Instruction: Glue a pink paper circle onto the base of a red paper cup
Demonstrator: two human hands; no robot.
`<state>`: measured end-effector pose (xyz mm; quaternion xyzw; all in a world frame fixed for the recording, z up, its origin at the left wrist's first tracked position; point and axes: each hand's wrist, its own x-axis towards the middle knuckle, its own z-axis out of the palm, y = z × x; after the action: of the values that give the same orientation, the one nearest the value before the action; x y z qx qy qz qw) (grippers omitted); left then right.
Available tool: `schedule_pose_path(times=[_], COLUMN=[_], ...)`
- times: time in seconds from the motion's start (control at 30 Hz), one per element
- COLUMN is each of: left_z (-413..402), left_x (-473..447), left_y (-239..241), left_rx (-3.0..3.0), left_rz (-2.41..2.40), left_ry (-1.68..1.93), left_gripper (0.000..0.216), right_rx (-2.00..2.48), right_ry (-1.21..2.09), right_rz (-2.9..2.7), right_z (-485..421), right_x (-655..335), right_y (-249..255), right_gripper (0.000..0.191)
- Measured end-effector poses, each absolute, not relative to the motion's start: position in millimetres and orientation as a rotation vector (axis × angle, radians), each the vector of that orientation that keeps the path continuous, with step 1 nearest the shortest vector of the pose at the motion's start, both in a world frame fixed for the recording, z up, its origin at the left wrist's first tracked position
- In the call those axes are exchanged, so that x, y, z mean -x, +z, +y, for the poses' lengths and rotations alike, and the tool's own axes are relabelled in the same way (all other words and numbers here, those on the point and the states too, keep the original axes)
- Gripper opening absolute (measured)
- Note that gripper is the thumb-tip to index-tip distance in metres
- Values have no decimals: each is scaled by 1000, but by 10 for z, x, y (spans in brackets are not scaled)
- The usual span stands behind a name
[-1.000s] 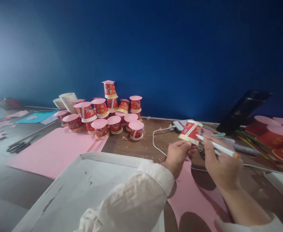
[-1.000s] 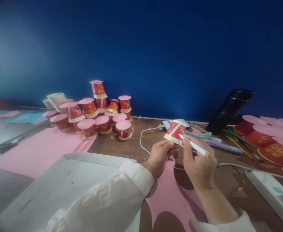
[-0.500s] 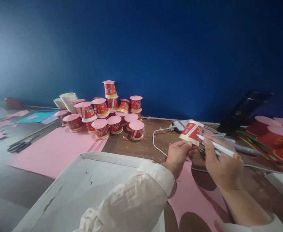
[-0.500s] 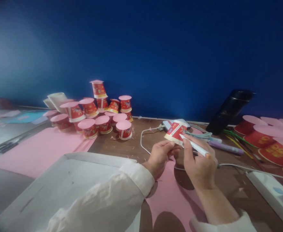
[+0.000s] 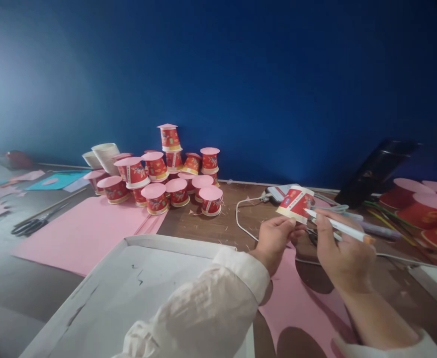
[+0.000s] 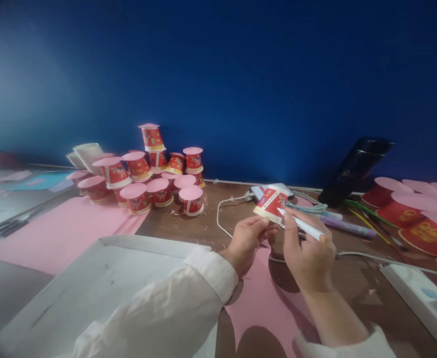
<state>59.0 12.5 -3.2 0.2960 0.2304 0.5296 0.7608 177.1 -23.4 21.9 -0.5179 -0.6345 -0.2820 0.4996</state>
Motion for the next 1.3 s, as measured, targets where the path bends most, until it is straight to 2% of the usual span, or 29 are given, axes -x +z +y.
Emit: schedule_pose_path(times=[0.53, 0.87, 1.3], left_z=[139, 147, 152], left_x=[-593, -601, -591], left_y=[-49, -56, -49], left_rx=[-623, -596, -605], left_rz=[493, 499, 476], left_ry=[1137, 1144, 1127], left_gripper=[41, 41, 50], right_rx=[1198, 1342, 1177], right_ry=[-597, -645, -560], right_rz=[-1522, -1501, -1535], right_z=[-209, -257, -240], right_x=[-1786, -1783, -1769], right_y=[191, 194, 182], right_gripper=[20, 26, 18])
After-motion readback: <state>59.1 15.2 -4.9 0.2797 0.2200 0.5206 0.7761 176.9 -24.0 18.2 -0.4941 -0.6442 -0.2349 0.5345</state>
